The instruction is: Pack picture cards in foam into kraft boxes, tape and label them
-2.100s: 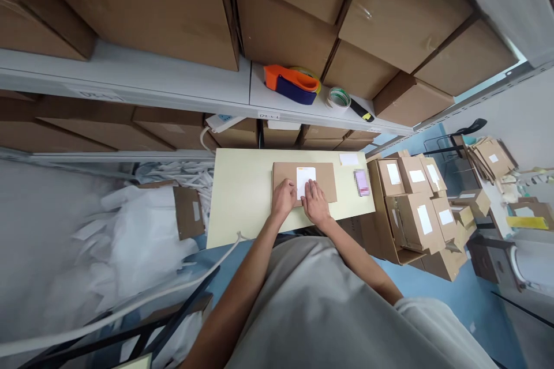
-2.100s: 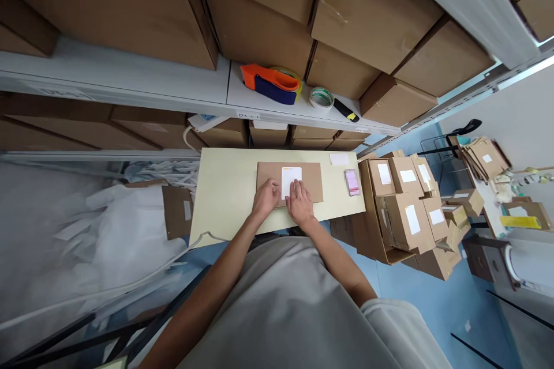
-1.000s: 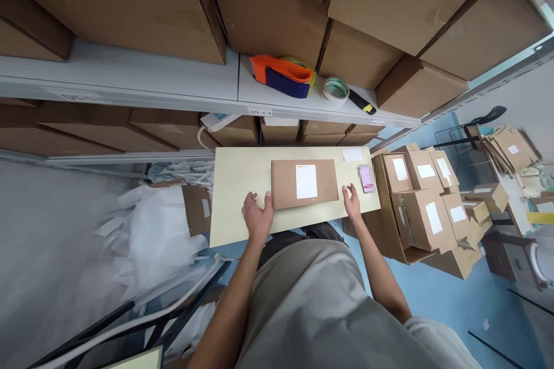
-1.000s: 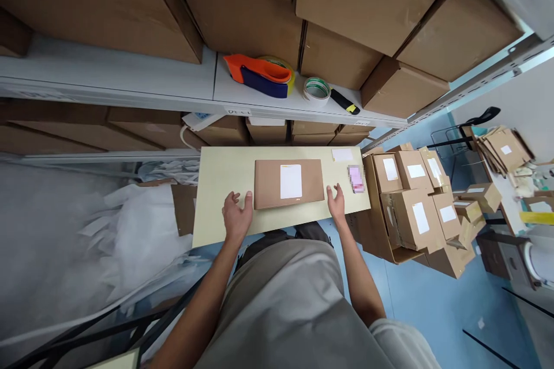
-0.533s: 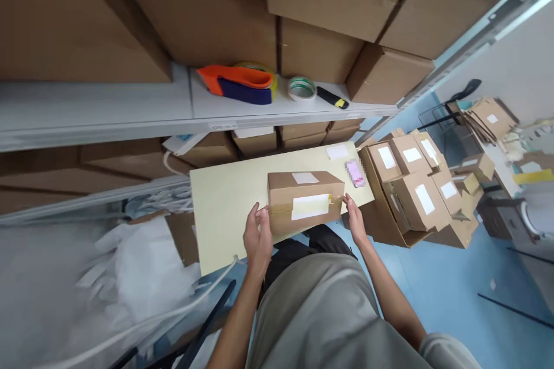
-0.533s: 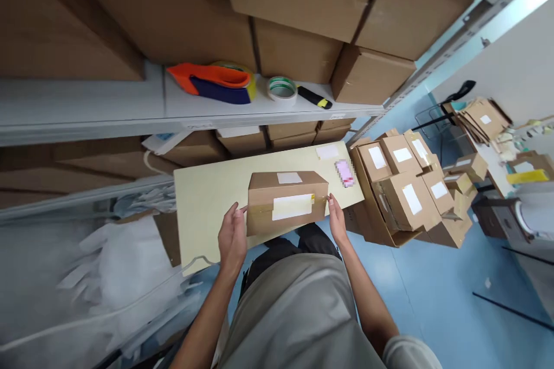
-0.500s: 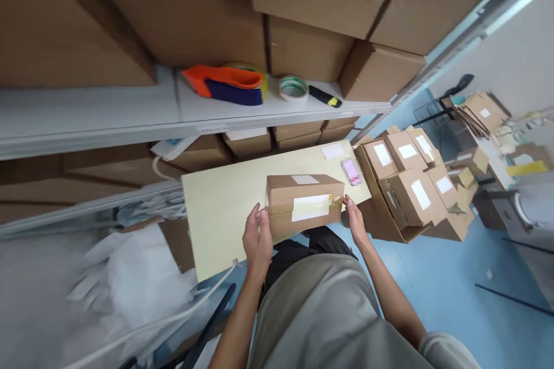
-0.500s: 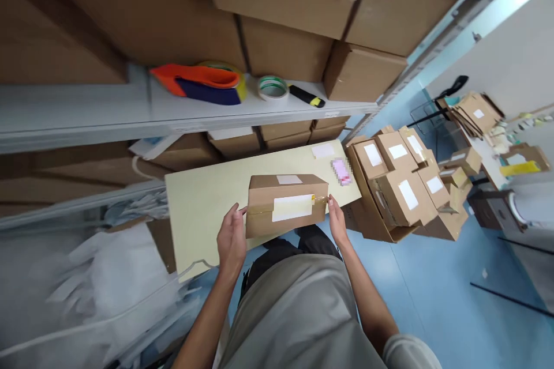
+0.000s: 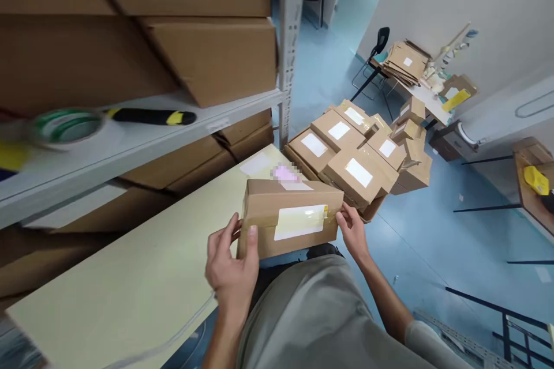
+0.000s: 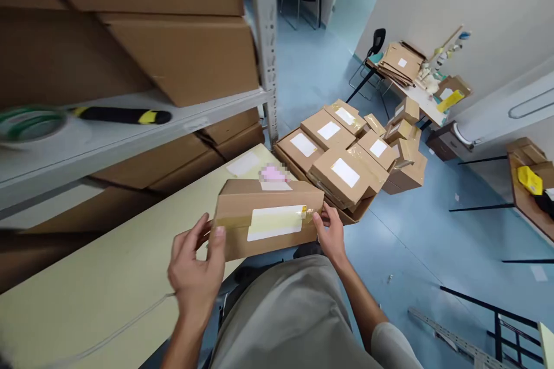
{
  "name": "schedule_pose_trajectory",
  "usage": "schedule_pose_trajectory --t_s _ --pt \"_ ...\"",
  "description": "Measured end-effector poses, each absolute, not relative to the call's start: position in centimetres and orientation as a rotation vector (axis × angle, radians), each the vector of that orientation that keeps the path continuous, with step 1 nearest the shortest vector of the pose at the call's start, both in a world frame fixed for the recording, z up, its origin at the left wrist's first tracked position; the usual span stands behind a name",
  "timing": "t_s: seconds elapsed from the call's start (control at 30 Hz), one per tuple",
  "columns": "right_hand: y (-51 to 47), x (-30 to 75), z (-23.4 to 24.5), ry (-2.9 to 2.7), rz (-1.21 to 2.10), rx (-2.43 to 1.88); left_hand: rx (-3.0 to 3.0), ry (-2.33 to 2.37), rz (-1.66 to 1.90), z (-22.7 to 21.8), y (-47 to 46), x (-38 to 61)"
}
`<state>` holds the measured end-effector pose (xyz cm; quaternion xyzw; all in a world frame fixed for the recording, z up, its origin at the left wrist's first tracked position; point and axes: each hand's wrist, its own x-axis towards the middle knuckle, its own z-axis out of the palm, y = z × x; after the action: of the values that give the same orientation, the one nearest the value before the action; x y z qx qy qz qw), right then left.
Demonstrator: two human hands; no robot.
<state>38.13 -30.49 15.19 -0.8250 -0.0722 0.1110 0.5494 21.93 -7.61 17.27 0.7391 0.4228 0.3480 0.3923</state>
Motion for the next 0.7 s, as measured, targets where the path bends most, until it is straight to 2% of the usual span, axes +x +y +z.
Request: schedule_pose_trajectory --t_s 0.23,0.43,0.57,0.7 --pt "-36.2 49.2 21.3 -0.332 0.097 -1.884 2.109 1.04 1.119 24.8 -12.2 36.7" --pt "-38.2 55.5 23.9 -0.29 0.037 -1.759 2.137 0.952 1.187 29.3 -13.8 47.4" --pt "-38.3 60.3 24.0 -0.321 -0.098 -1.746 2.059 0.836 1.197 29.4 -13.3 54.4" --pt "-37.3 67.8 21.6 -0.338 -0.258 -1.773 2.077 0.778 0.961 26.3 -10.7 63.5"
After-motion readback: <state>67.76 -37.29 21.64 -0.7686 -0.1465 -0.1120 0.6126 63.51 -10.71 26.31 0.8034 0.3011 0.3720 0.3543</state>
